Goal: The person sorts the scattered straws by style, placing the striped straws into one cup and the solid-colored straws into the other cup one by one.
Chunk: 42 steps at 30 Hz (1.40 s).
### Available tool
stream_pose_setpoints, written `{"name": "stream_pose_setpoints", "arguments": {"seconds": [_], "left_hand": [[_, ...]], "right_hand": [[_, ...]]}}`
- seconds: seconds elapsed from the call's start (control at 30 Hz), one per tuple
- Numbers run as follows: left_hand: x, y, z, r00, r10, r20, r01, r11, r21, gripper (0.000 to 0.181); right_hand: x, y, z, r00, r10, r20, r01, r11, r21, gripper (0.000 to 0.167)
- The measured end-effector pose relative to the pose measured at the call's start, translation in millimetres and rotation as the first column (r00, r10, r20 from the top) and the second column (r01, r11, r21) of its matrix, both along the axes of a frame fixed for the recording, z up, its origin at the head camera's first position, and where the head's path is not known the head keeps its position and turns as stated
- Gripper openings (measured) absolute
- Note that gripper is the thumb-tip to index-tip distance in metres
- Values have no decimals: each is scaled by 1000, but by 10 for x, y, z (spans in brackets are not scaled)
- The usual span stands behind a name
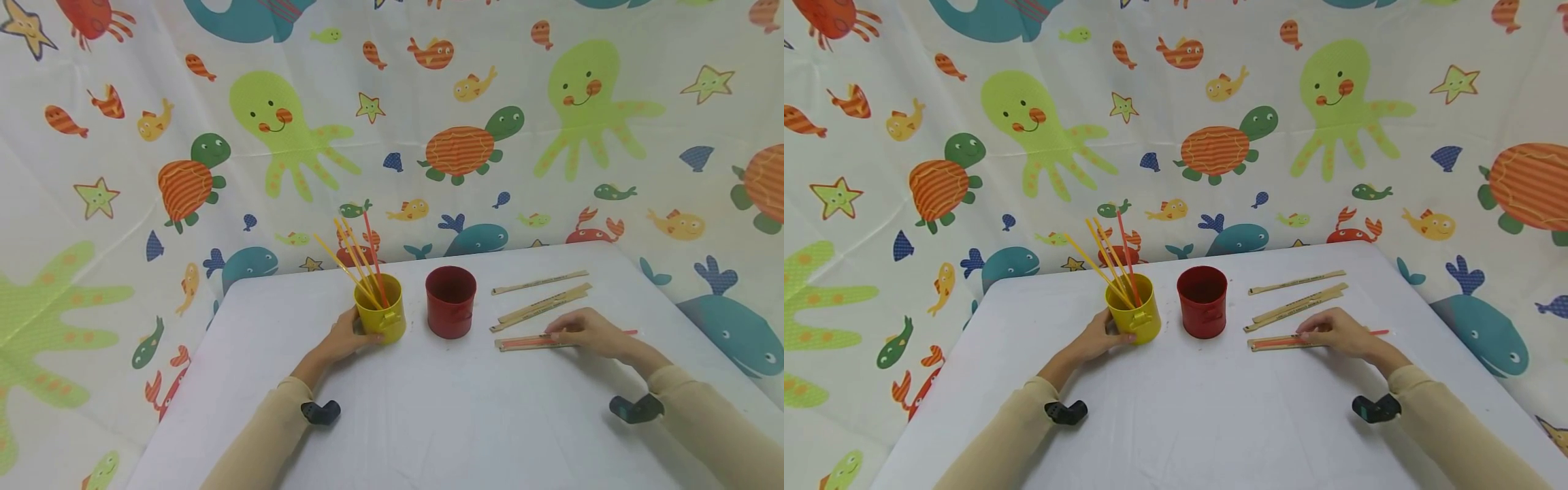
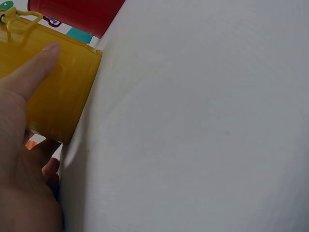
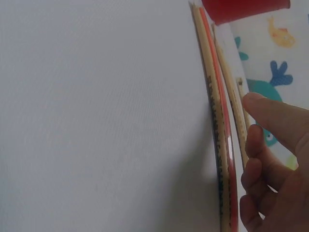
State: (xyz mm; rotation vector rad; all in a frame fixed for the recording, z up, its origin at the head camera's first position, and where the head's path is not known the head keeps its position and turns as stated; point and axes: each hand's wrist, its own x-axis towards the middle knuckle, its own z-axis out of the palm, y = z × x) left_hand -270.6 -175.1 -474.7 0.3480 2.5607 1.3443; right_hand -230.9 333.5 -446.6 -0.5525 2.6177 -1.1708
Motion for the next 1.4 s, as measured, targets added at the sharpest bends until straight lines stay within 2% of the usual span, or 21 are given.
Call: {"name": "stream_pose_setpoints", "arguments": {"seconds": [0.23, 0.7, 0.97, 1.4], "left_hand": [[1, 2, -3, 1000, -4, -1, 4, 1000, 3, 89], [-14, -7, -27, 1000, -2, 4, 2, 1000, -10, 91], [0, -1, -2, 1000, 2, 6, -2, 1000, -7, 91], [-20, -20, -32, 1000, -1, 10, 2, 1000, -8, 92]], "right_hand": [[-5, 67, -38, 1000, 3, 26, -3, 1000, 24, 22], [-37, 46, -103, 1000, -8, -17, 9, 998, 54, 17], [-40, 24, -112, 999, -43, -14, 44, 994, 101, 16], [-53, 5, -99, 999, -45, -15, 46, 990, 133, 13]]}}
